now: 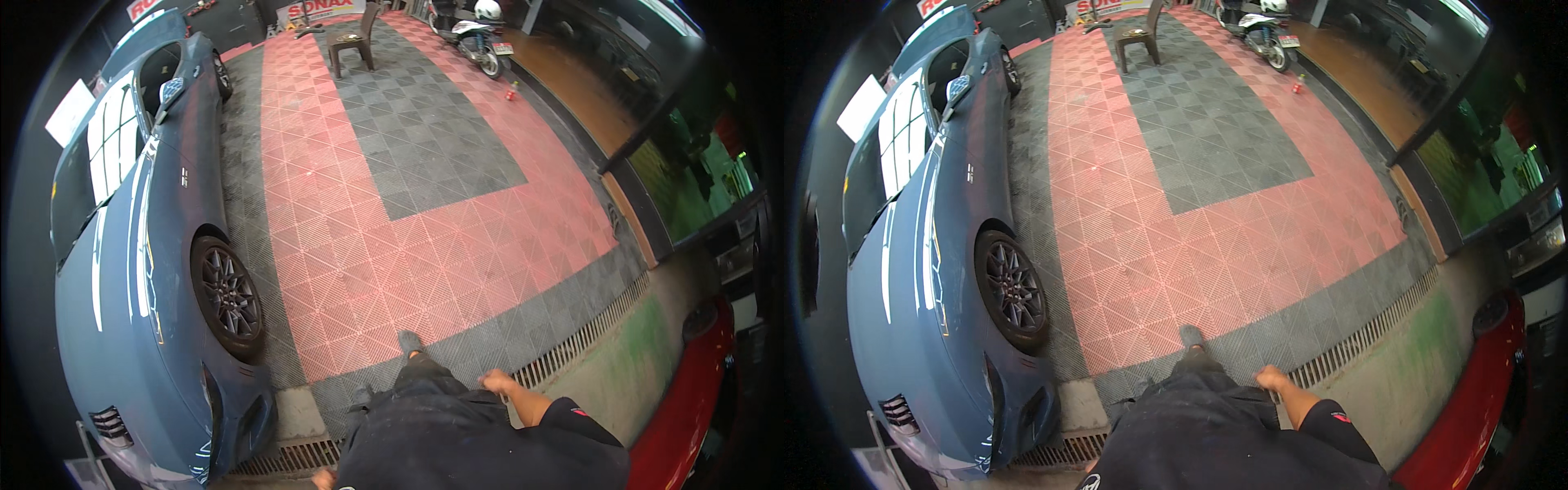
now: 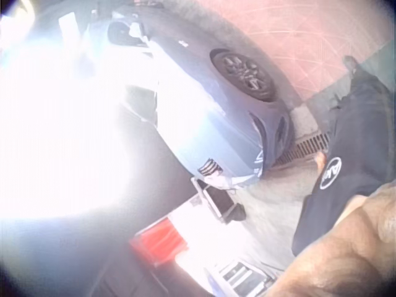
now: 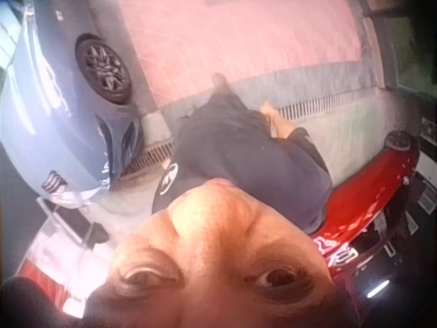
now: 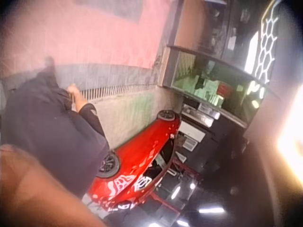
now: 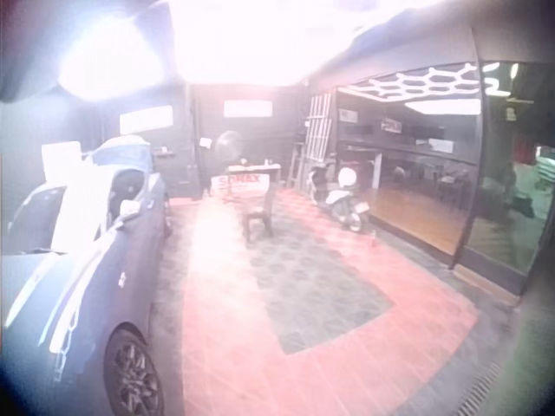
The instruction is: The person removes a plastic cover from the engine bay, then walks to the front of a blue car to inspect and reattach the front bumper. They repeatedly press and align the bumper edges to secure it in place.
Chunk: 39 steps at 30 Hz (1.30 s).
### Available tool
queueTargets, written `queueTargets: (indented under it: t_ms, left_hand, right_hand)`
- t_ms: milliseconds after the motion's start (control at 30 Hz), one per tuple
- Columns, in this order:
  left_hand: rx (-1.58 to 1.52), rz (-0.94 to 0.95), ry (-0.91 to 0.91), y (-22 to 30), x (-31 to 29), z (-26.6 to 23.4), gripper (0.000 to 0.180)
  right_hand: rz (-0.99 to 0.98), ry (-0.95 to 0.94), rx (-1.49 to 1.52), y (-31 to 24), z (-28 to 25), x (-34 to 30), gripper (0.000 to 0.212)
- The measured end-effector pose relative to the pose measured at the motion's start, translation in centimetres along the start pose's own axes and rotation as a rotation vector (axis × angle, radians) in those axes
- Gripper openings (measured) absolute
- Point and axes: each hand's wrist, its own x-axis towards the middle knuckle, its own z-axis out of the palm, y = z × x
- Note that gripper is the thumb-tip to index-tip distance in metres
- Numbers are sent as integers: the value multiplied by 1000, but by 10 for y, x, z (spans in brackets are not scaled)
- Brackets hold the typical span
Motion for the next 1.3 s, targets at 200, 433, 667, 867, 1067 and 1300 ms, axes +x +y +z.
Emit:
queueTargets:
  t_ms: [200,433,667,867,1067,1300]
  left_hand:
    - [-688,-641,-190,156,14,6,28]
    - [-1305,-1005,93,281,41,-3,27]
    - [-1424,-1182,252,388,19,13,26]
    - [-1357,-1238,121,513,16,76,25]
    - [-1275,-1170,19,636,36,108,24]
    - [-1172,-1047,-38,727,68,99,23]
  right_hand:
    - [-246,161,-113,-123,-110,106,46]
    - [-576,59,-450,-285,-155,120,47]
    - [-839,-113,-671,-322,-152,131,45]
    - [-932,-231,-809,-239,-218,180,45]
    - [-805,-206,-941,-121,-376,227,48]
    - [-696,-65,-833,-46,-515,259,43]
